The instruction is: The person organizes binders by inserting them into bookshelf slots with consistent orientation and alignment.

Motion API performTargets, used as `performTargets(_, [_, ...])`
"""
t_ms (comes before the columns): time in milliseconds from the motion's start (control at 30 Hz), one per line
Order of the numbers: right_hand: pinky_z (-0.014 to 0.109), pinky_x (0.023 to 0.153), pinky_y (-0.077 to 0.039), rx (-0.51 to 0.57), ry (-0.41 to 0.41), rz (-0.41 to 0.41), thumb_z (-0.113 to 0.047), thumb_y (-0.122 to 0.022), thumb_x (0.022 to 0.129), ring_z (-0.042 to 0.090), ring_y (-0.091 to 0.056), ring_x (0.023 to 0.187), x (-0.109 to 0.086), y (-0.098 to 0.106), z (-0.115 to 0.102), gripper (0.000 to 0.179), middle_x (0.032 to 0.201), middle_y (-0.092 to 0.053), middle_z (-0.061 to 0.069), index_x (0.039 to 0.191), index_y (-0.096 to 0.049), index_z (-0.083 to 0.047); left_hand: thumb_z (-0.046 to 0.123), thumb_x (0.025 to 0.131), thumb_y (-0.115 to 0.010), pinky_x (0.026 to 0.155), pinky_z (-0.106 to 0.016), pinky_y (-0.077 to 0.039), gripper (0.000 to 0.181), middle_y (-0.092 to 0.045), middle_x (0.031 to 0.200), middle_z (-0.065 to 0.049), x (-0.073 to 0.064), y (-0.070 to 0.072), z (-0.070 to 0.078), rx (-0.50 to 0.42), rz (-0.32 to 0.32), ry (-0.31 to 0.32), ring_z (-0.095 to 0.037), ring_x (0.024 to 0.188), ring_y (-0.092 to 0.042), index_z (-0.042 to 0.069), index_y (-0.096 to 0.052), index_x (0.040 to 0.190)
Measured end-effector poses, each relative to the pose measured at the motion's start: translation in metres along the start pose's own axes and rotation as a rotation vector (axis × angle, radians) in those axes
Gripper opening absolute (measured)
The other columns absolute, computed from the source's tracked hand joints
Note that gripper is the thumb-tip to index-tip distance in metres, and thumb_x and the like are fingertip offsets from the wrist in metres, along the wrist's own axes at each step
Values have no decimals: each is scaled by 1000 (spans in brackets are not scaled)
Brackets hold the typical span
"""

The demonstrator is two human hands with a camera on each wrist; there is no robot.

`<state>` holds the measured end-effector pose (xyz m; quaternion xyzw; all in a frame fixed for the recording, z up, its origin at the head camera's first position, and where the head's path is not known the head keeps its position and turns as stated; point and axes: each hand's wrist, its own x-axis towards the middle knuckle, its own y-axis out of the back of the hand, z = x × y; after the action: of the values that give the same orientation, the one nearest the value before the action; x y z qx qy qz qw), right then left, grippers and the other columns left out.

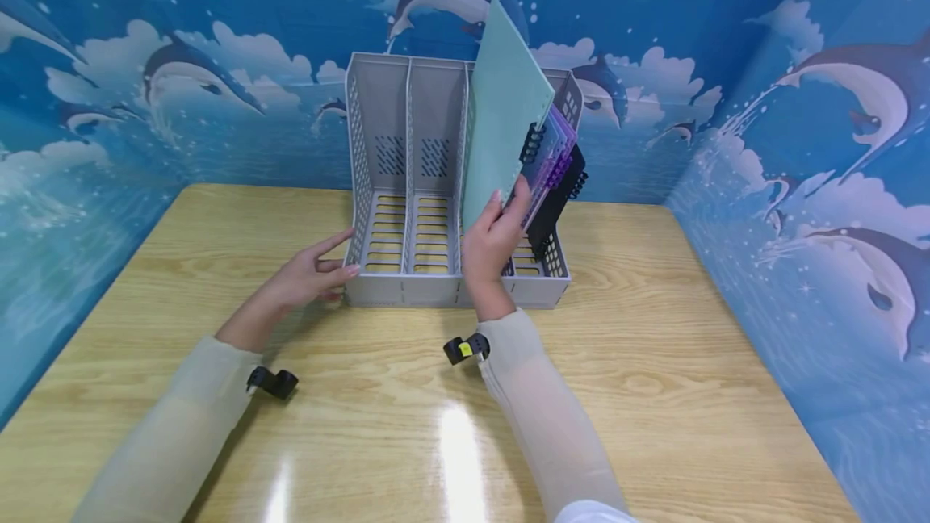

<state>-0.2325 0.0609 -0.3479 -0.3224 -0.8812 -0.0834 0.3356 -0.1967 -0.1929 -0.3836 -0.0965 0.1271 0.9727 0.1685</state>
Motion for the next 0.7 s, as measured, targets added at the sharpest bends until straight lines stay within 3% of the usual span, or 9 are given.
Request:
performTargets(133, [24, 55, -29, 11, -36, -26, -10, -44, 104, 9, -33, 58, 0, -1, 1, 36, 84, -55, 13, 138, -42, -1, 22, 98, -61, 94, -57, -48, 78, -40, 146, -27, 0, -1, 1, -8, 2, 7, -42, 128, -48, 23, -12, 158])
performTargets(200, [24, 56, -28, 11, -55, -38, -7, -44, 103, 7, -33, 59, 0, -2, 1, 36, 92, -56, 19, 138, -41, 1, 22, 98, -61, 94, -57, -48, 77, -40, 146, -27, 0, -1, 1, -7, 5, 8, -42, 128, -48, 23, -12, 158])
performTargets(333, [23, 57, -27, 19, -106, -57, 0, -41, 102, 4, -30, 60, 1, -4, 2, 36, 87, -49, 22, 138, -38, 5, 21, 98, -61, 94, -56, -49, 77, -41, 145, -27, 0, -1, 0, -6, 10, 3, -42, 127, -49, 23, -13, 158])
performTargets(467, [25, 60, -29, 50, -123, -77, 2, -40, 102, 10, -33, 64, 0, -5, 3, 37, 102, -53, 27, 138, -36, 7, 19, 98, -61, 92, -55, -50, 76, -42, 144, -28, 0, -1, 0, 2, 13, -10, -43, 125, -50, 22, -13, 158])
performTargets(567, [28, 67, -37, 61, -121, -90, 0, -40, 103, 16, -43, 74, -1, -5, 6, 36, 120, -54, 24, 138, -37, 4, 20, 98, -61, 91, -53, -51, 77, -42, 144, -28, 0, -1, 0, 11, 18, -13, -43, 125, -50, 22, -13, 157])
performTargets(700, [35, 76, -43, 75, -120, -112, -4, -41, 103, 24, -50, 87, -2, -3, 8, 35, 128, -53, 17, 138, -37, 0, 22, 97, -62, 91, -53, -52, 77, -42, 144, -27, -1, -2, 0, 15, 21, -12, -43, 125, -50, 23, -13, 157])
